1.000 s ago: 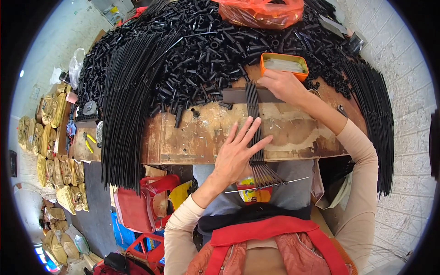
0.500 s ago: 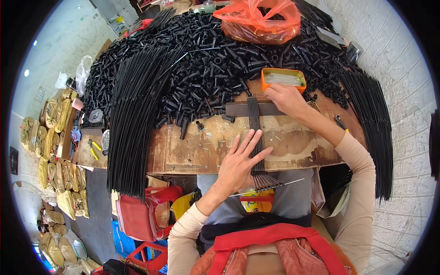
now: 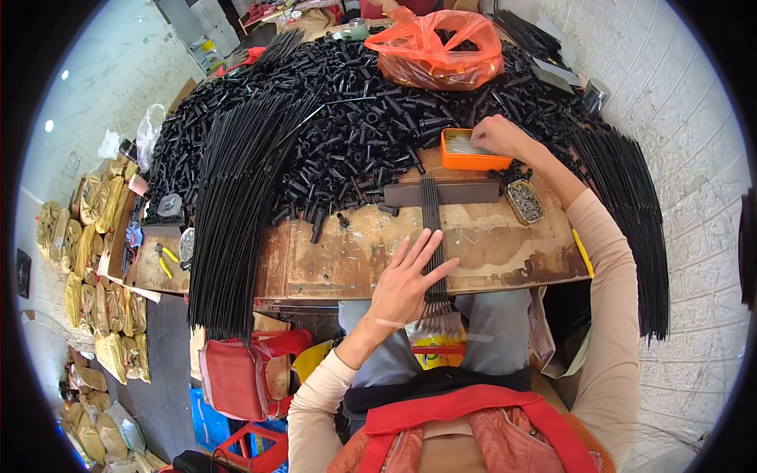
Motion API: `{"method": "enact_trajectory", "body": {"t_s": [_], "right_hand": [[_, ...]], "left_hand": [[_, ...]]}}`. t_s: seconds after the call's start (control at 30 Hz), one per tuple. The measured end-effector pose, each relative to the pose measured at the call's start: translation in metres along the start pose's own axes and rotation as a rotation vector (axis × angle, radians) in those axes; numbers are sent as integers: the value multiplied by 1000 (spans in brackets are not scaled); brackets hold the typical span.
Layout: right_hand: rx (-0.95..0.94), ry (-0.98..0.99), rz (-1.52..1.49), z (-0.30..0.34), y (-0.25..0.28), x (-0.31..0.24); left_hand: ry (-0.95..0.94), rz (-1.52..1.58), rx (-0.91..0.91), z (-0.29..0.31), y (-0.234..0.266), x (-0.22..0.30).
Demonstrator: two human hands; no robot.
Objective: Attaching plastic components to bundles of rods and trimming the ends using pliers.
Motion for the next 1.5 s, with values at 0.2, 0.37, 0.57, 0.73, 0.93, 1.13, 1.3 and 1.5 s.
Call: {"method": "enact_trajectory", "body": {"t_s": [0.2, 0.37, 0.57, 0.73, 0.93, 1.13, 1.3, 1.5], "right_hand": [[315, 242, 27, 33, 17, -70], [224, 345, 114, 50, -20, -100], [166, 316, 97, 53, -33, -99], [113, 316, 111, 54, -34, -95], [87, 312, 119, 50, -36, -97], [96, 366, 72, 42, -38, -101], [68, 387, -122, 26, -41, -92], [57, 312, -327, 23, -42, -103]], "left_hand": [[-42, 35, 72, 13, -3, 5], [-39, 33, 86, 12, -6, 5], [-45, 23, 94, 13, -9, 5], [-26, 29, 94, 13, -9, 4], [-25, 53, 101, 13, -9, 5], [-31, 50, 108, 13, -9, 4], [-25, 75, 106, 11, -8, 4], [-29, 67, 106, 12, -8, 4]]}}
Point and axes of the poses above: each hand's wrist, its own z-axis away from the middle knuckle, its own y-axis out of the back of the hand, x = y × z, the point moved 4 cm from there along -z, towards the middle knuckle
